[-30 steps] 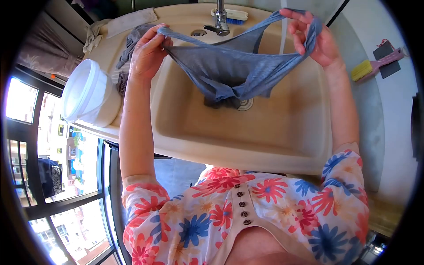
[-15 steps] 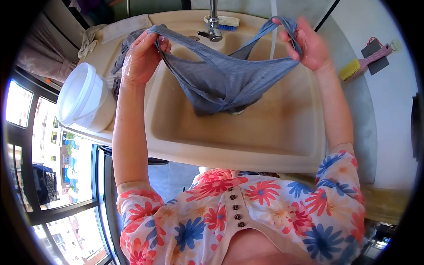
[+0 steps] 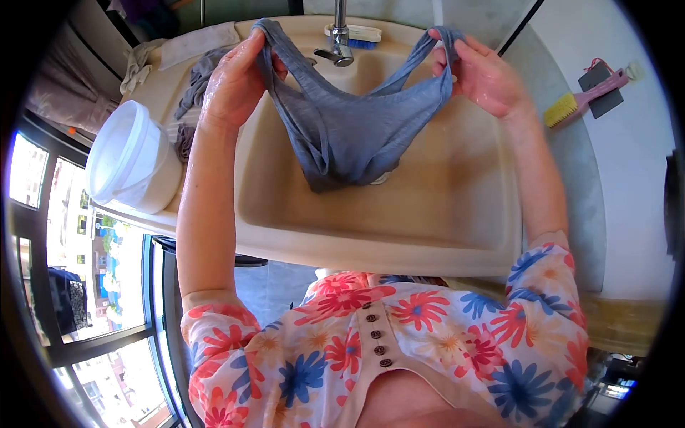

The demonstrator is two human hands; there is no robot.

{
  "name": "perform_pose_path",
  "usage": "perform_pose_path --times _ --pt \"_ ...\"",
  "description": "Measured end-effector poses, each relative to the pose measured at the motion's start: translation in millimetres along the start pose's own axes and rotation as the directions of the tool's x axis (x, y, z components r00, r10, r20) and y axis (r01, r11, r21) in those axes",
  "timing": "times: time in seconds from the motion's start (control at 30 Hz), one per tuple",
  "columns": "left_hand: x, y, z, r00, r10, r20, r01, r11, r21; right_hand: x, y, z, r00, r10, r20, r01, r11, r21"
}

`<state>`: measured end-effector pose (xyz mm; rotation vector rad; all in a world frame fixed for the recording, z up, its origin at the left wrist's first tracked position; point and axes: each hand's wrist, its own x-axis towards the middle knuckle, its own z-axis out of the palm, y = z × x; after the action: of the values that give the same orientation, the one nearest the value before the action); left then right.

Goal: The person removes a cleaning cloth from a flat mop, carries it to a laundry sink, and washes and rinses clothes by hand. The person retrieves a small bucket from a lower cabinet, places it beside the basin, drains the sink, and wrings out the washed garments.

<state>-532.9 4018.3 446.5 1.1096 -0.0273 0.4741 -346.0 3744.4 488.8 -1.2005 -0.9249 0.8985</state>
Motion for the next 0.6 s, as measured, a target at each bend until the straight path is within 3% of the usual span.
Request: perform_pose_path --times 0.07,0.17,0.27,0.37,0.43,0.47,0.5,0.53,0.6 --pt "-0.6 0.3 1.4 0.999 -0.012 0.043 0.011 1.0 0.014 5.4 14.4 -10.0 1.0 0.011 0.026 -0.012 0.998 0.057" --pt "0.6 1.5 6.1 0.986 -0.064 0.157 0.053 0.996 0.076 7.0 48.3 -25.2 0.932 0.361 -0.013 -0.361 0.929 -0.076" --pt "-3.5 -3.0 30.4 0.993 -0.099 0.066 0.067 0.924 0.376 6.3 70.3 -19.0 0.933 0.351 -0.083 -0.356 0.933 -0.053" --pt "8.3 -11.6 54.9 0.977 -0.192 0.089 0.123 0.857 0.501 16.9 52.4 30.8 0.985 0.126 0.121 -0.086 0.953 -0.29" --pt "18.5 -12.9 72.3 0.959 -0.249 0.133 0.115 0.777 0.619 26.7 44.2 60.0 0.972 0.228 0.059 -0.185 0.895 -0.405" --pt "17.5 -14.3 69.3 0.965 -0.207 0.161 0.078 0.813 0.577 29.8 39.0 67.1 0.962 0.272 0.022 -0.231 0.856 -0.462" --pt "15.3 -17.1 64.3 0.969 -0.162 0.187 0.039 0.846 0.533 36.9 32.1 57.3 0.954 0.299 0.02 -0.259 0.859 -0.442" --pt "13.2 -20.7 56.9 0.971 -0.113 0.21 -0.003 0.874 0.485 36.4 17.6 51.1 0.97 0.243 0.007 -0.231 0.931 -0.284" --pt "14.7 -40.8 29.2 0.985 -0.111 0.135 -0.023 0.683 0.73 38.6 -20.6 46.7 0.989 0.139 -0.052 -0.136 0.989 0.049"
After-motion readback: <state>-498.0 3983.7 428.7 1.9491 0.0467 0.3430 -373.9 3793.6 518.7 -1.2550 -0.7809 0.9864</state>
